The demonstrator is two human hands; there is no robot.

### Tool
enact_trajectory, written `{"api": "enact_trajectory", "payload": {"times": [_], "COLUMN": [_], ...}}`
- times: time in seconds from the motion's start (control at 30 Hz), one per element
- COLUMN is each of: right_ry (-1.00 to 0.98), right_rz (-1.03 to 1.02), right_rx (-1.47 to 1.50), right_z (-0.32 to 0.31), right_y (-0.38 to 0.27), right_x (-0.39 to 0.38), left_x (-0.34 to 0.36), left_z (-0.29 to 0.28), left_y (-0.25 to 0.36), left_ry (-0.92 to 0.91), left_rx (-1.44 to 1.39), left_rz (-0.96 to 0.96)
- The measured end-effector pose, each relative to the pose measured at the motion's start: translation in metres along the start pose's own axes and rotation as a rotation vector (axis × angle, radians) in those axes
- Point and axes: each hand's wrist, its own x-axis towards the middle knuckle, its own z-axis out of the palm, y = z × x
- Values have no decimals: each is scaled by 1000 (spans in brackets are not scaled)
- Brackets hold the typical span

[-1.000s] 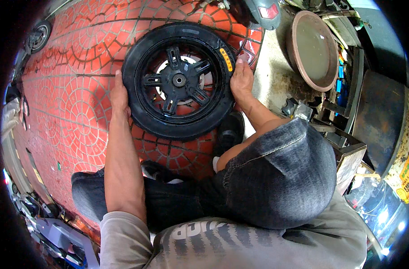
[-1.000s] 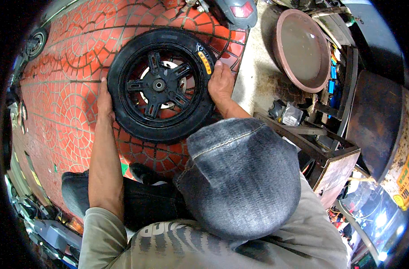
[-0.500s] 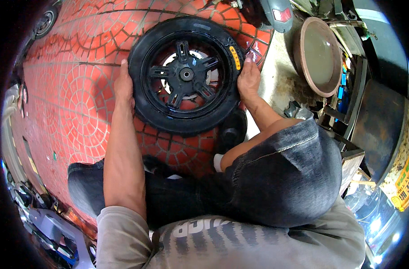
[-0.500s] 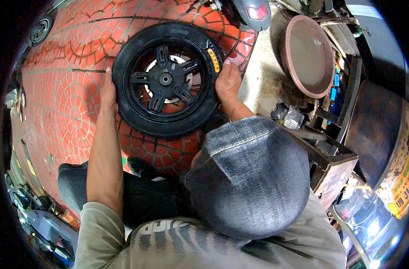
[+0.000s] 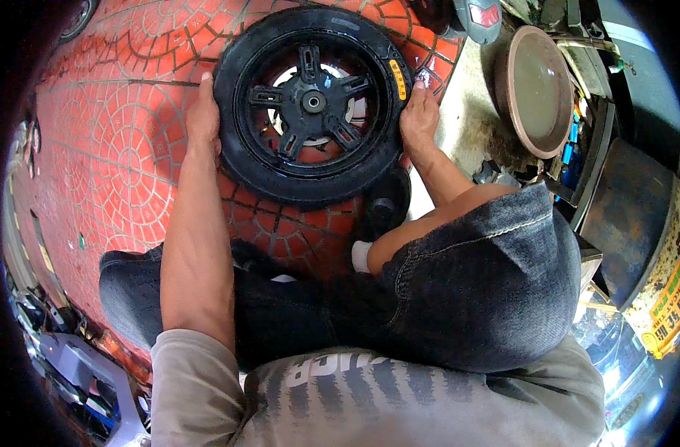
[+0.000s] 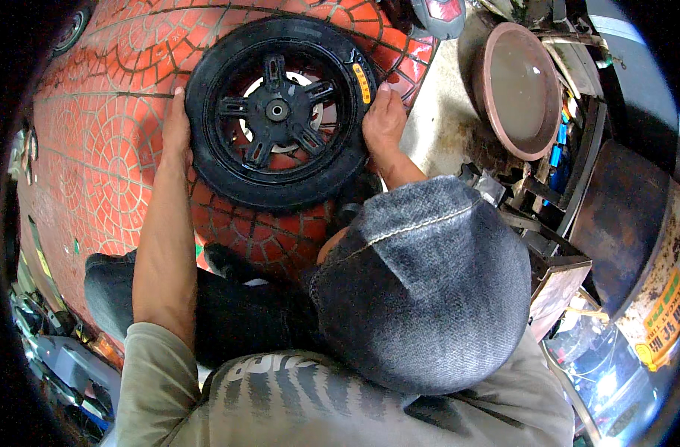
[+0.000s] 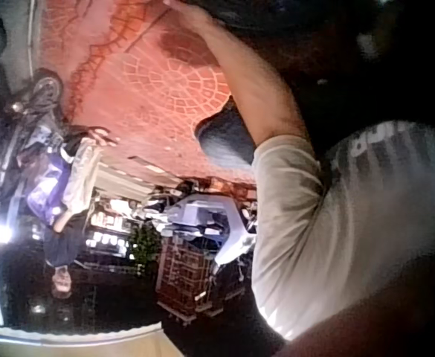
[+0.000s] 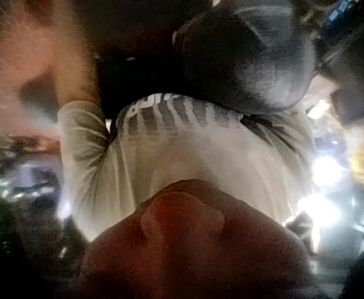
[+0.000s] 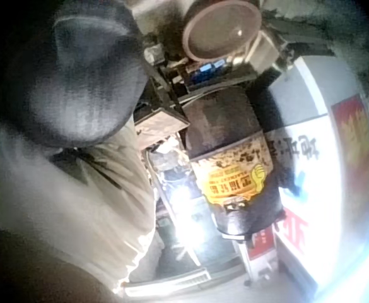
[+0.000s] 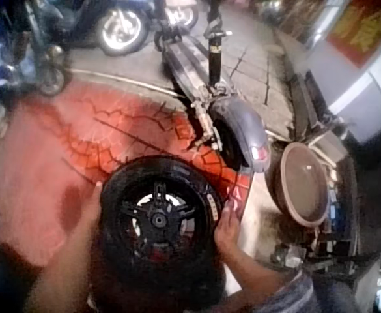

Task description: The person uses a tire iron to pry a motorcycle tire onto a rim, inflates the tire using a hose, and applies liquid to the tire bead to check for leaks while holding the tire on their lap.

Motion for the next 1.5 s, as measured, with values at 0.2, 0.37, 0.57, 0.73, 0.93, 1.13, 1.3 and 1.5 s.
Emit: {"api": "enact_trajectory", "payload": {"times": [0.2,0.37,0.57,0.73,0.93,1.13,1.3,1.5], "right_ry": [57,41,40,29,14,28,31,32], "right_rz": [-34,-41,-32,-23,-8,2,-33,-58], "right_rx": [3,53,37,21,-30,3,34,-28], "right_z": [3,3,4,3,3,3,6,3], "right_y": [-2,3,5,2,1,9,9,7], "right_x": [-1,0,1,0,1,3,3,1], "left_x": [6,1,-10,-1,20,9,14,-12], "left_z": [-3,0,7,0,-10,1,-7,5], "left_y": [-4,2,8,3,-14,-7,-8,6], "left_ry": [-38,-26,-13,-16,55,55,60,64], "left_rx": [-33,46,16,31,32,21,32,55], "left_rz": [6,-40,-43,1,73,29,-9,-25]}}
